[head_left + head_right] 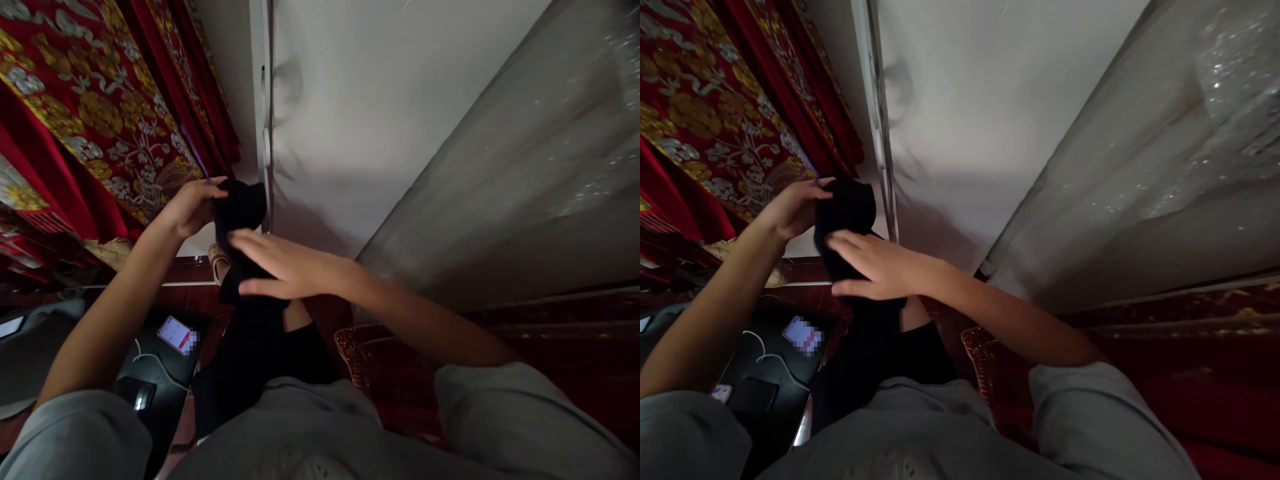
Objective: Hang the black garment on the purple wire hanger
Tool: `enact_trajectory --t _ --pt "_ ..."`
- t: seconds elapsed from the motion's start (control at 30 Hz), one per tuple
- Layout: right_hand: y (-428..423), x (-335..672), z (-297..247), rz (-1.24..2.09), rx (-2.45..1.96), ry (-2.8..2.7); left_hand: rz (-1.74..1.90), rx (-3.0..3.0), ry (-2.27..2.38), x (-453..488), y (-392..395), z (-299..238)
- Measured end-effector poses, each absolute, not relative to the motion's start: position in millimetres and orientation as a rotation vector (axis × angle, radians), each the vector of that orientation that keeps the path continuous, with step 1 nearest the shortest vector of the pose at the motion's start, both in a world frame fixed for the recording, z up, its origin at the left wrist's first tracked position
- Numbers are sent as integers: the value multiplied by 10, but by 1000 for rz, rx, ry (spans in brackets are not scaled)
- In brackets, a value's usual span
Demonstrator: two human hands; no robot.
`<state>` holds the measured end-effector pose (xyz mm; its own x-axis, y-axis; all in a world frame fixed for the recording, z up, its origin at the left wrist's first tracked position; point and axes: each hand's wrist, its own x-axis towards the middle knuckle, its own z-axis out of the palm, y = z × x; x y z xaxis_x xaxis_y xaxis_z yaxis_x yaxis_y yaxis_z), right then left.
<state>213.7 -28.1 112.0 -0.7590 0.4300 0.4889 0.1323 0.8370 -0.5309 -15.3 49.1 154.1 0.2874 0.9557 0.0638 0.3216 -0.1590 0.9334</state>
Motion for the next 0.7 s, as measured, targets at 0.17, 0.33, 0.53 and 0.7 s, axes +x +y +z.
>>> enact_trajectory --t 0.17,0.33,0.53,0.7 --pt "-30 2381 1134 539 -449 -2268 699 1974 1252 -446 69 1645" --pt "584 2712 896 463 -842 -1847 741 2274 1355 -708 -194 1878" --pt "750 2805 665 1014 -737 -1399 1410 2192 1330 -686 60 1730" --pt "822 3334 860 767 -592 -971 1832 2603 1161 -511 26 1524"
